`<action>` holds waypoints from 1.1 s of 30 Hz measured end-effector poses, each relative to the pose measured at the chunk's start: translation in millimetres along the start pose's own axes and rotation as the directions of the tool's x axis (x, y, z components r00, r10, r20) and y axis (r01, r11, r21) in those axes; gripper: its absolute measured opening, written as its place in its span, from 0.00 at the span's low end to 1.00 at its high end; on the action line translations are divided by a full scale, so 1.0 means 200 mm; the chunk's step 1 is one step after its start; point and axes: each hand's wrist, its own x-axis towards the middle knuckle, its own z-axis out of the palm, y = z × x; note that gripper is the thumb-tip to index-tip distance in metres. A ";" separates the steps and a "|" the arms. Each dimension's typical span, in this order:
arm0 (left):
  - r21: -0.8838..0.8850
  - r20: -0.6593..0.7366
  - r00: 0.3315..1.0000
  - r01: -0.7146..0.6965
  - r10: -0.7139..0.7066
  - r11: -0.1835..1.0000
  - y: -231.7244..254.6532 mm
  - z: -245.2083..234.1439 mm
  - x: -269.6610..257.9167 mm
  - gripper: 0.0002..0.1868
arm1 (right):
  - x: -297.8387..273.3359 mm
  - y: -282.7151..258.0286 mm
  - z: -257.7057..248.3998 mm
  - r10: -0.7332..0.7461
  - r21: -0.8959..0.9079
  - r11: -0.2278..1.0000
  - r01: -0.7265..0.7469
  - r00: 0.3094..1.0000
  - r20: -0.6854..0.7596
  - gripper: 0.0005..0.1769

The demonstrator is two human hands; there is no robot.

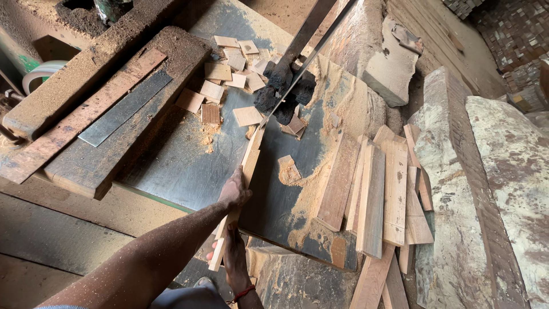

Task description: The person cuts a wooden plank into multiple smaller sections using a band saw. They guide the wood through the blade with their hands and move each resulting piece aside on the machine table.

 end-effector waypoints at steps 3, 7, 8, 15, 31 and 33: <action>0.026 0.020 1.000 0.010 -0.010 1.000 -0.01 0.01 0.02 0.58 | 0.04 0.00 0.01 0.068 -0.001 0.998 -0.068 0.997 -0.041 0.41; 0.041 0.010 1.000 0.007 -0.007 0.999 -0.02 0.02 0.05 0.58 | 0.05 0.02 -0.01 0.044 0.003 0.999 -0.044 0.999 -0.019 0.41; 0.049 0.018 1.000 0.012 -0.013 0.999 -0.02 0.03 0.05 0.58 | 0.05 0.02 0.00 0.049 0.006 0.999 -0.048 0.999 -0.019 0.41; 0.004 -0.007 1.000 -0.017 0.017 1.000 -0.01 -0.01 -0.01 0.56 | 0.03 -0.03 0.03 0.123 -0.017 0.992 -0.125 0.990 -0.070 0.36; 0.021 0.024 0.999 0.041 -0.041 0.999 -0.01 0.01 0.09 0.56 | 0.12 -0.02 0.01 0.128 0.001 0.992 -0.128 0.990 -0.056 0.38; 0.014 -0.001 1.000 0.019 -0.019 1.000 -0.01 0.01 0.09 0.56 | 0.11 -0.04 0.02 0.137 -0.010 0.990 -0.138 0.989 -0.062 0.38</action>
